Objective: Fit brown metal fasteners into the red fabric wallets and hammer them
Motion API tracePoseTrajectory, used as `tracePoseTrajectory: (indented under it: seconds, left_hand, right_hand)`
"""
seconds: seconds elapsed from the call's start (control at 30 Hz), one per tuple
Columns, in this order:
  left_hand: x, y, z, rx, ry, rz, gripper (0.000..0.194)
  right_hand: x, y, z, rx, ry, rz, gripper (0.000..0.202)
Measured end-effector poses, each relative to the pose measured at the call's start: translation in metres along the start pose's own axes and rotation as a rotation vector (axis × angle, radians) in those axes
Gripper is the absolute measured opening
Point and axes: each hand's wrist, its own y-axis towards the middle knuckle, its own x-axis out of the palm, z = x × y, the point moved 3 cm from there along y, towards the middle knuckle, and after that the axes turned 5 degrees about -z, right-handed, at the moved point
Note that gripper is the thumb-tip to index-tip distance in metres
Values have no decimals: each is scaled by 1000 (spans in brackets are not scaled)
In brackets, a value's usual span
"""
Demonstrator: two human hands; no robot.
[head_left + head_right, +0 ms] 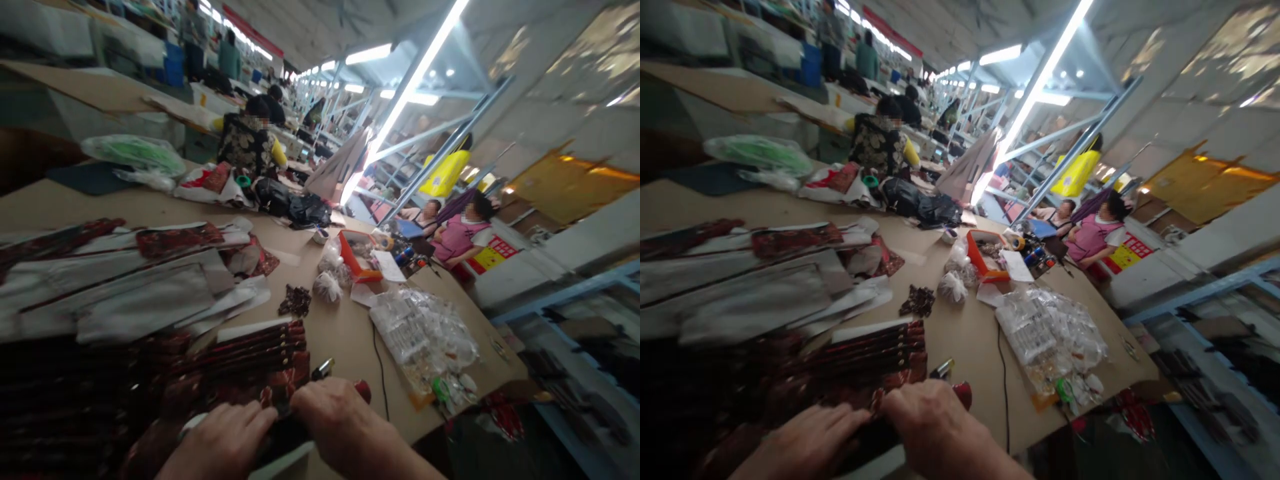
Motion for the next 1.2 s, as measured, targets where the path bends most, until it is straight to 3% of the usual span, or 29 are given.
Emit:
tracePoseTrajectory:
  seconds: [0.1,0.2,0.3,0.47,0.67,0.8,0.97,1.2]
  left_hand:
    - [-11,-3,12,-109,-131,-390,22]
    - [-19,2,-2,-234,-247,-525,23]
    - [-10,10,-26,-312,-266,-565,28]
    - [33,31,-67,-455,-41,-646,30]
    - [73,47,-89,-525,32,-688,35]
    - [86,50,-95,-556,46,-685,36]
    - [94,51,-98,-570,49,-680,35]
    - [89,59,-87,-539,90,-644,28]
  right_hand:
    - [7,-12,-5,49,195,-24,13]
    - [19,-17,14,159,440,-43,16]
    - [47,-13,48,261,624,-41,18]
    - [113,21,102,377,535,72,19]
    - [167,55,129,434,450,123,21]
    - [178,59,135,483,408,125,22]
    - [178,62,132,514,382,107,20]
    - [179,65,124,568,370,74,18]
